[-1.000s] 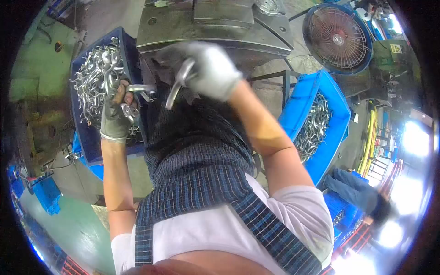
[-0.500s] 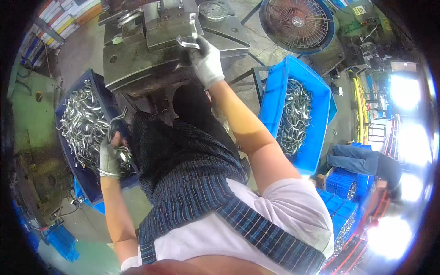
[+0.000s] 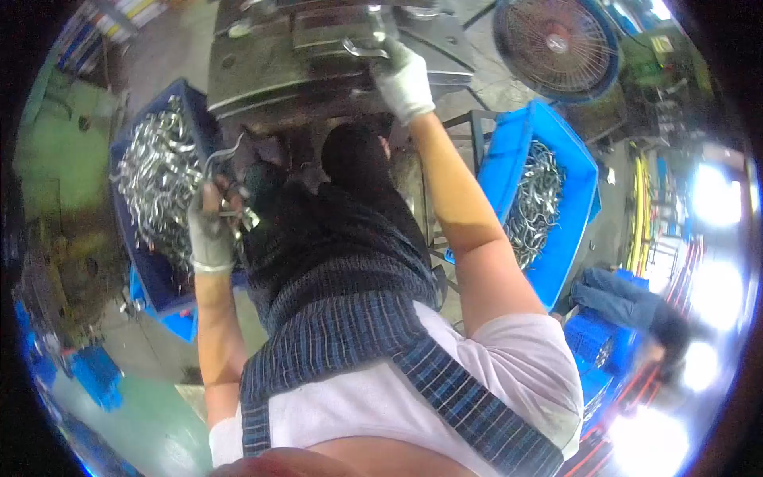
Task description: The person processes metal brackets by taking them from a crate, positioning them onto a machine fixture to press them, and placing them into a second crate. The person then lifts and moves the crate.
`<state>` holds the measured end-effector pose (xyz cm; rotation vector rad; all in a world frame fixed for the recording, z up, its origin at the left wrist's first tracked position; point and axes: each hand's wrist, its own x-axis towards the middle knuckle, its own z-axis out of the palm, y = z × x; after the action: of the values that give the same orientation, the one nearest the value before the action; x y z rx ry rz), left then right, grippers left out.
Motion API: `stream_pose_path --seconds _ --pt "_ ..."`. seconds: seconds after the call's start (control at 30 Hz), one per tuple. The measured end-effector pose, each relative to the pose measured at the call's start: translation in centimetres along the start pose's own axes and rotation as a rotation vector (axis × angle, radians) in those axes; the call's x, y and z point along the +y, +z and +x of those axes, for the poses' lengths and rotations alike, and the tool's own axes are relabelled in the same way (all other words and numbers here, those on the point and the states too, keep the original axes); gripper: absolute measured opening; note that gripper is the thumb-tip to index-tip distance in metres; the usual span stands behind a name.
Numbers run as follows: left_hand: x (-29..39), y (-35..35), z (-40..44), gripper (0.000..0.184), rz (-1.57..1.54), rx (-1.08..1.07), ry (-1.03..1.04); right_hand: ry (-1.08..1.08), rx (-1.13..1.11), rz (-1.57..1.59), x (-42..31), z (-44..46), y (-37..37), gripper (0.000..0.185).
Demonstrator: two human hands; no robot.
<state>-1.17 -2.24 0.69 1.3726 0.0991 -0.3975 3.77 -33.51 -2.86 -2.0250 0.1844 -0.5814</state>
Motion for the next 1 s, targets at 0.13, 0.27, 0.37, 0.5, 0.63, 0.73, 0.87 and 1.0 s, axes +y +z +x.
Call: stream_pose_path --seconds 0.13,0.27,0.37,0.5,0.63,0.73,0.87,1.0 --pt "-0.6 1.1 0.1 0.036 -0.342 -0.001 -0.106 0.27 -0.082 0.025 -5.9 -0.3 -1.0 0.024" --pt "-0.7 0.7 0.6 0.026 -0.056 -0.149 -0.003 0.088 -0.398 0.125 -9.4 -4.0 -1.1 0.026" --pt "-2.3 1.4 1.1 0.016 0.307 -0.118 0.165 -0.349 -0.511 0.032 -7.9 -7.5 2.4 0.036" --pt "-4.3 2.4 1.4 0.028 0.487 -0.201 0.225 -0.055 -0.621 -0.029 -9.6 -9.8 6.2 0.033" --pt "-4.0 3.1 1.5 0.024 0.678 -0.095 0.295 0.06 -0.339 0.109 -7.7 -11.2 8.0 0.031" --pt "-3.0 3.9 1.6 0.015 0.248 -0.096 0.212 0.247 -0.25 0.314 -7.2 -11.2 7.9 0.028" --pt "-1.9 2.5 1.0 0.021 -0.094 0.123 0.048 0.258 -0.109 0.422 -6.0 -10.0 3.9 0.024" --pt "-3.8 0.8 2.0 0.017 0.079 0.114 -0.083 -0.008 0.047 0.241 -5.1 -5.1 0.1 0.021"
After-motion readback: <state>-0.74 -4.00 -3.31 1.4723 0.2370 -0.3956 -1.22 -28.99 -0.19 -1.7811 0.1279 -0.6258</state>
